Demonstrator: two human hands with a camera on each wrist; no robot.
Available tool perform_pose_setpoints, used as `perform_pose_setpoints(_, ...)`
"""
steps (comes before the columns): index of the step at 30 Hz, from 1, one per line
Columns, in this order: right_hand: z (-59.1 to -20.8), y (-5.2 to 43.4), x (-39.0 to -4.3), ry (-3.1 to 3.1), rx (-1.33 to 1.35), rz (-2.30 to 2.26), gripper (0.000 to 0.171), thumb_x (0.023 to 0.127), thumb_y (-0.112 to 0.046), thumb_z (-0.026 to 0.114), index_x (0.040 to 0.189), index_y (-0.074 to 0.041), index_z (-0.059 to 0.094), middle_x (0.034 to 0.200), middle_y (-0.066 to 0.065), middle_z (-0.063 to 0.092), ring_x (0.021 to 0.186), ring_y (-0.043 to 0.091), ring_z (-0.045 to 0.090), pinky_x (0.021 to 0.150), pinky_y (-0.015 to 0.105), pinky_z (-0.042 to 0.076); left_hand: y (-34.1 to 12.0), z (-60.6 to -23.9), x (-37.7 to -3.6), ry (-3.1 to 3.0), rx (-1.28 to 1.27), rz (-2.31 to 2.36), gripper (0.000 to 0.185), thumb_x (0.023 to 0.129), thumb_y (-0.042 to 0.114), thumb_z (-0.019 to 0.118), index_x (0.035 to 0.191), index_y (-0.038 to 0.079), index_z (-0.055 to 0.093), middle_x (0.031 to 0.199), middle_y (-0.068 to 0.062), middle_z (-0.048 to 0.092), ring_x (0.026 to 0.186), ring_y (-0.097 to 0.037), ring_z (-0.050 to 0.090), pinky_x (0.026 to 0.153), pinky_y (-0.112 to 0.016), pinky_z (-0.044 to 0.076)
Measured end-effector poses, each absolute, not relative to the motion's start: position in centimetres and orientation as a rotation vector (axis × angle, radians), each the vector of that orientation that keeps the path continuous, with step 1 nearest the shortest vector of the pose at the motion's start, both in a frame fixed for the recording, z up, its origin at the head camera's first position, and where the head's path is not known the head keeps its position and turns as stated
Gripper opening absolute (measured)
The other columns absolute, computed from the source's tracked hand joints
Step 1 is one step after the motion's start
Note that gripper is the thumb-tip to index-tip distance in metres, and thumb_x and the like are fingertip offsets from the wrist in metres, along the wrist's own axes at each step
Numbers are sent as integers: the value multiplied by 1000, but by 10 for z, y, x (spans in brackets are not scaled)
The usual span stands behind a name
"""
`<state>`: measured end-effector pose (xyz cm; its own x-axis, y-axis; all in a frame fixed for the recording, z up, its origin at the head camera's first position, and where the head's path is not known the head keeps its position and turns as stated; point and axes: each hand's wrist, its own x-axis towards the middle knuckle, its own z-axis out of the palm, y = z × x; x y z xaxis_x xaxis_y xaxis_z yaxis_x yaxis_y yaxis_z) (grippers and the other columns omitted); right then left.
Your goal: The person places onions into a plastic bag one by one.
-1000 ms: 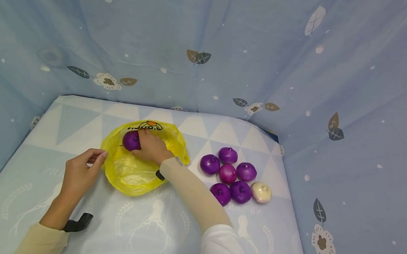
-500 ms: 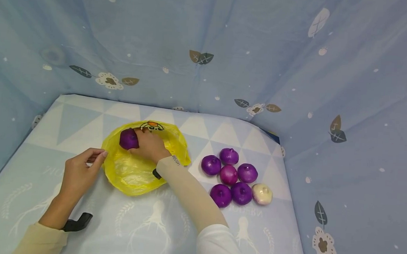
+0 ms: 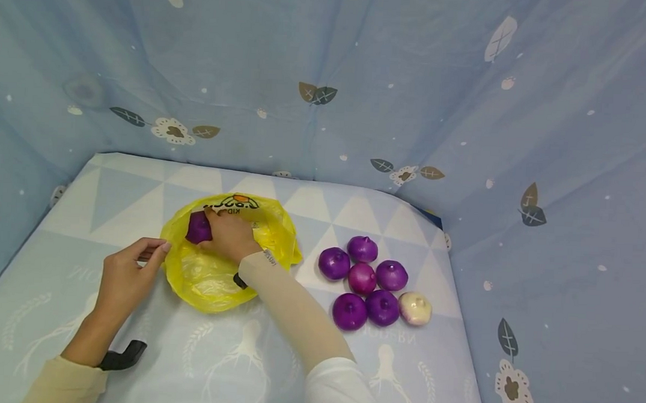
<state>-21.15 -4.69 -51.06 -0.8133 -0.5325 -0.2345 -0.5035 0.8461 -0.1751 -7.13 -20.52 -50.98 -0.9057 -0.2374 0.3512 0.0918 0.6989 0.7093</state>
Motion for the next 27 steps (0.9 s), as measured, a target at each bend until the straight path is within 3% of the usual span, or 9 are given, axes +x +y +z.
perform_pose_setpoints(8,-510,-48,-209,2761,-748,-157,91,91,-65,71,164,-26,33,141,0,62,114,19,65,100,38,54,-206,-511,-71,-2476,111,-1070,16,100,14,73,107,0,75,94,-15,77,81,-30,71,66,-12,42)
perform_pose_setpoints(14,-514,-50,-209,2773,-729,-191,91,88,-66,74,158,-18,40,133,3,66,108,20,67,97,39,55,-207,-510,-71,-2472,112,-1069,15,100,13,74,107,-1,75,95,-15,77,81,-30,71,66,-11,42)
perform_pose_setpoints(27,-506,-33,-202,2752,-803,-319,70,92,-49,80,142,-9,52,128,3,67,109,19,68,92,30,56,-208,-505,-70,-2481,129,-1061,17,101,14,73,109,-1,75,98,-16,77,83,-31,71,68,-11,42)
